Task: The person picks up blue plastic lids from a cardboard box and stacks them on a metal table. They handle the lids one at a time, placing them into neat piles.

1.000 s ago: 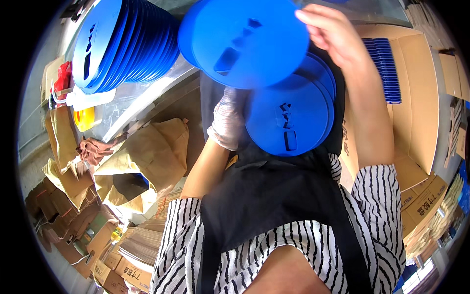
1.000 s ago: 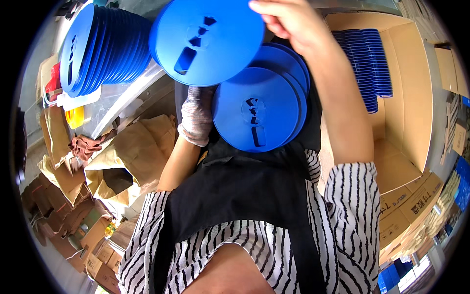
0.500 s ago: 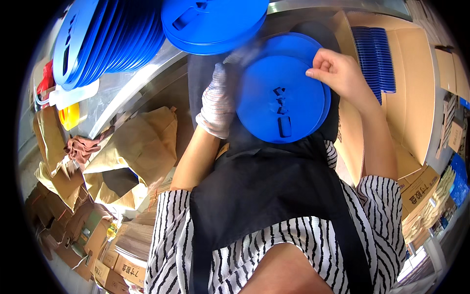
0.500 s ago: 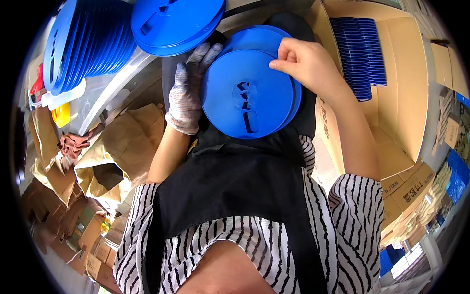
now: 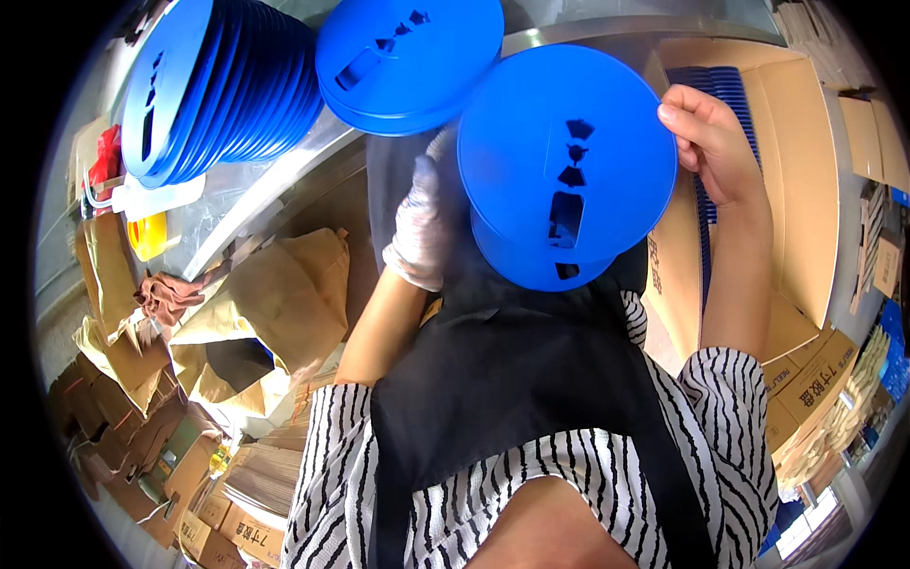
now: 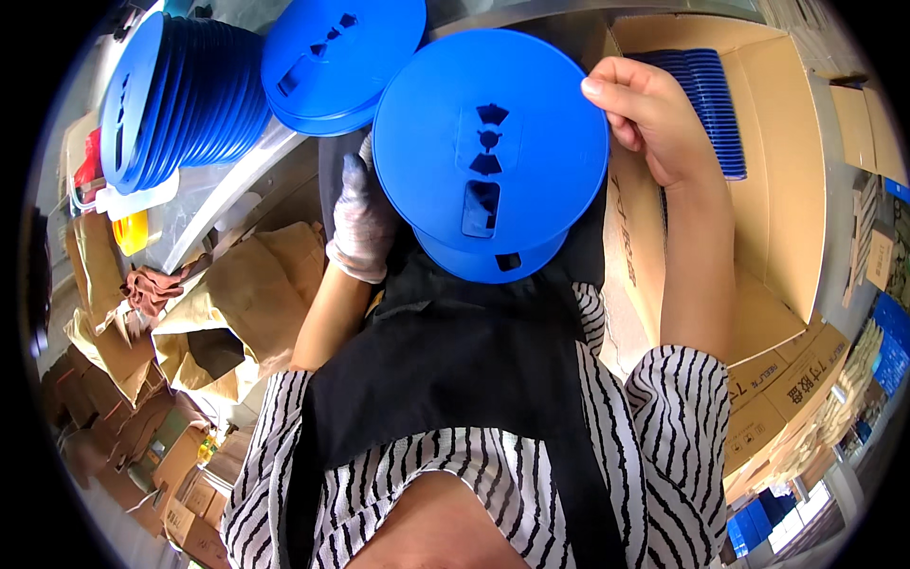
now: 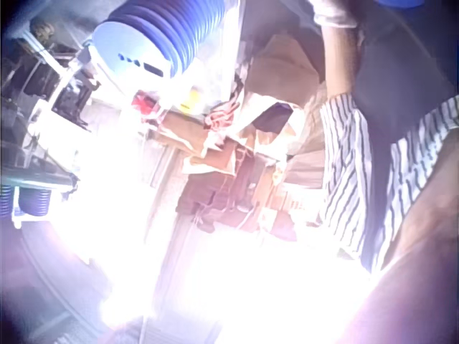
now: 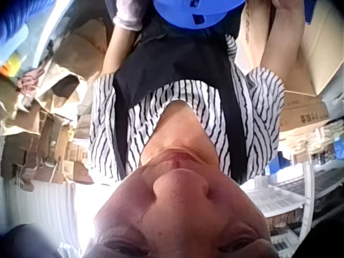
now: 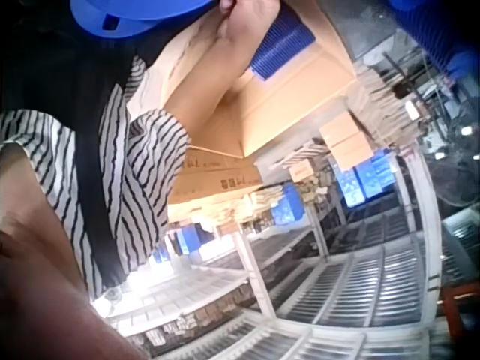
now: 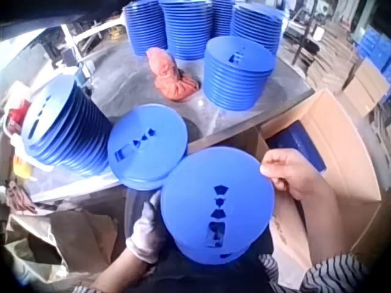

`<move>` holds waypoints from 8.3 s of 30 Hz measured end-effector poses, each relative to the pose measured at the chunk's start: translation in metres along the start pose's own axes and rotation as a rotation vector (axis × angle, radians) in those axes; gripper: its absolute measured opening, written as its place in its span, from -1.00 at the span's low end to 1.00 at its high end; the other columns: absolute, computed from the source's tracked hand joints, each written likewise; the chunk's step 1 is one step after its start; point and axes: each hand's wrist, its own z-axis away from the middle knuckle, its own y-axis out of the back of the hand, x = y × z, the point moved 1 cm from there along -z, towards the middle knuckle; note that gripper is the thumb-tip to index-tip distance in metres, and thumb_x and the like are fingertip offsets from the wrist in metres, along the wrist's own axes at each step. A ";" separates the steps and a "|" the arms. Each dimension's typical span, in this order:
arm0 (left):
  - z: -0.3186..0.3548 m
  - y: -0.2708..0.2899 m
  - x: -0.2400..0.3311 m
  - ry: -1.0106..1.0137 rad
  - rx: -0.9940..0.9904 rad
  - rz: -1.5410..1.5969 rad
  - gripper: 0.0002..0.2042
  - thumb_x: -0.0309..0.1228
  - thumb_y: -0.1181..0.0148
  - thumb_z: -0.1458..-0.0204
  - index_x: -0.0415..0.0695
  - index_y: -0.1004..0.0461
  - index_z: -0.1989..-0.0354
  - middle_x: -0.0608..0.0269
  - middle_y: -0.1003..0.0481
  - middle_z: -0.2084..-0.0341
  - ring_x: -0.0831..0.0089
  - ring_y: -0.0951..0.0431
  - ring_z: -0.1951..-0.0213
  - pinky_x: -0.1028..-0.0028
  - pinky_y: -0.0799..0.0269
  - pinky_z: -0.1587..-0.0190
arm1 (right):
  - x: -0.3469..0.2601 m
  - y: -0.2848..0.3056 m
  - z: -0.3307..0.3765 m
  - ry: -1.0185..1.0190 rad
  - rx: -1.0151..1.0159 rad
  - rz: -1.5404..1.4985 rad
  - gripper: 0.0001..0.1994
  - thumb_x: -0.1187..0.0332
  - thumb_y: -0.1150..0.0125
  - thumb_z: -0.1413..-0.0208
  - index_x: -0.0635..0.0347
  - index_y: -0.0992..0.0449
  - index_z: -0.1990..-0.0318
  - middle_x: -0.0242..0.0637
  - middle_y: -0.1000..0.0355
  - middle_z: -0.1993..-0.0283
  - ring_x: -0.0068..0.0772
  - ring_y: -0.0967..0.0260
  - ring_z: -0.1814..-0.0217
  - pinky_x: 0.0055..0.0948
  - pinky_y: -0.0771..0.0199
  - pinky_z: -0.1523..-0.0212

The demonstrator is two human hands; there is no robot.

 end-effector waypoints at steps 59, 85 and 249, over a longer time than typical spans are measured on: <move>0.008 0.001 -0.016 -0.020 0.021 -0.083 -0.15 0.47 0.48 0.00 -0.14 -0.44 0.21 -0.05 -0.22 -0.23 0.12 -0.19 -0.24 0.14 -0.05 -0.31 | -0.013 -0.084 -0.119 0.326 0.176 -0.347 -0.74 0.23 -0.32 -0.10 0.08 -0.40 0.52 -0.55 -0.23 0.61 -0.73 -0.14 0.61 -0.67 -0.07 0.60; 0.002 0.016 -0.026 -0.090 0.092 -0.120 -0.19 0.41 0.29 -0.06 -0.19 -0.43 0.04 0.03 -0.34 -0.13 0.18 -0.22 -0.23 0.17 0.07 -0.35 | 0.026 0.005 0.023 -0.107 0.118 0.117 -0.82 0.25 -0.27 -0.05 0.11 -0.47 0.46 -0.64 -0.20 0.63 -0.82 0.00 0.64 -0.72 0.09 0.63; 0.015 -0.056 -0.002 0.162 -0.022 0.044 -0.31 -0.52 -0.10 -0.13 -0.06 0.07 -0.41 0.13 -0.31 -0.20 0.26 -0.42 -0.15 0.22 -0.43 -0.12 | 0.028 -0.016 0.041 0.351 0.587 -0.398 -0.85 0.45 -0.19 -0.13 0.26 -0.41 0.19 -0.31 -0.47 0.31 -0.64 -0.39 0.34 -0.64 -0.44 0.26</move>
